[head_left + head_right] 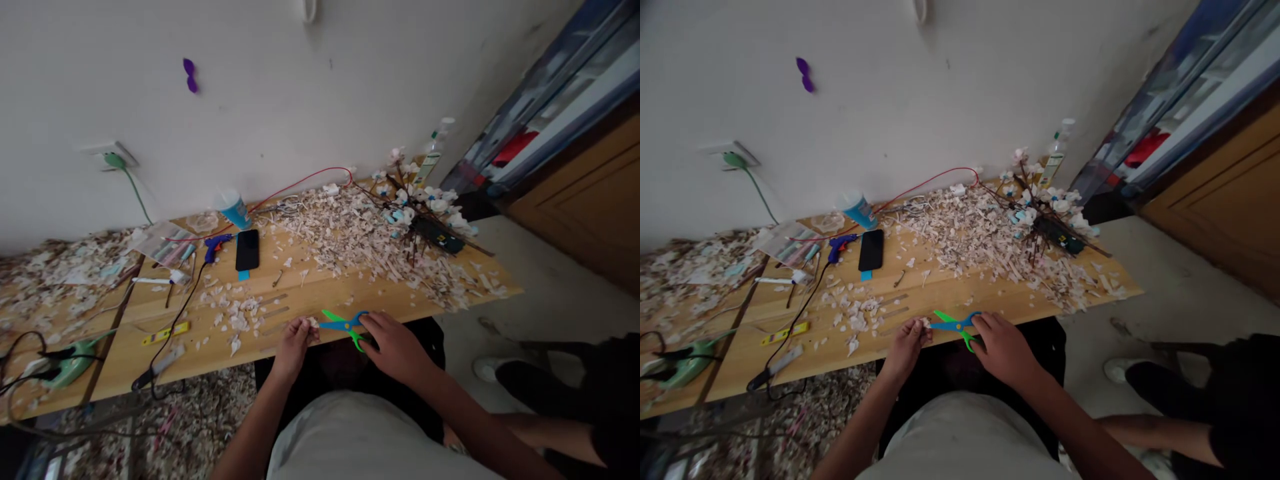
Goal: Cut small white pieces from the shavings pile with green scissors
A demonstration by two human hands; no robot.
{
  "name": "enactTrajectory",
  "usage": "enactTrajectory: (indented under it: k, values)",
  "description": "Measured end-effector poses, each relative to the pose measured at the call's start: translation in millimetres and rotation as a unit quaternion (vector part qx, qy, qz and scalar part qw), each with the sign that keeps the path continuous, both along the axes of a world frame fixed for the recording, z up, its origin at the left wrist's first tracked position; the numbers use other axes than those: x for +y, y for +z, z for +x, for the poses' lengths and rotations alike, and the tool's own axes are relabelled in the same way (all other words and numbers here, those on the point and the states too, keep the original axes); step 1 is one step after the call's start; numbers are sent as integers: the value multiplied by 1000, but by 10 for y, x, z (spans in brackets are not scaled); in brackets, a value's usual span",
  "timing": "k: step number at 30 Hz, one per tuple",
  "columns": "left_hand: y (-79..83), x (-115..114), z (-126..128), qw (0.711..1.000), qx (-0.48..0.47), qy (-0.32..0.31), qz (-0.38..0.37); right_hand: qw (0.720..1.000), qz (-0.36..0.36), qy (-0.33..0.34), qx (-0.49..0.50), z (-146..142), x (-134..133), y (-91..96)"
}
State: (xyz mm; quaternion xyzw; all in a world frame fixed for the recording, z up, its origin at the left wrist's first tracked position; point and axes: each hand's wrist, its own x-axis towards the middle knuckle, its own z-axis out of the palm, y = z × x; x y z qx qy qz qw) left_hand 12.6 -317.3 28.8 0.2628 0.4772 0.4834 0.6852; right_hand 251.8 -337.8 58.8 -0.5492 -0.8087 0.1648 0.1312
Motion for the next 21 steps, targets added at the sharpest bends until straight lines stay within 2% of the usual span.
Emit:
enactTrajectory:
  k: [4, 12, 18, 21]
  values:
    - [18, 37, 35, 998, 46, -33, 26, 1000, -8, 0, -26, 5, 22, 17]
    - [-4, 76, 0, 996, 69, -53, 9, 999, 1, -3, -32, 83, 41, -45]
    - [52, 99, -48, 975, 143, -166, 16, 998, -13, 45, -39, -11, 21, 11]
    - [97, 116, -72, 967, 156, -202, 14, 998, 0, 42, -46, -26, 8, 4]
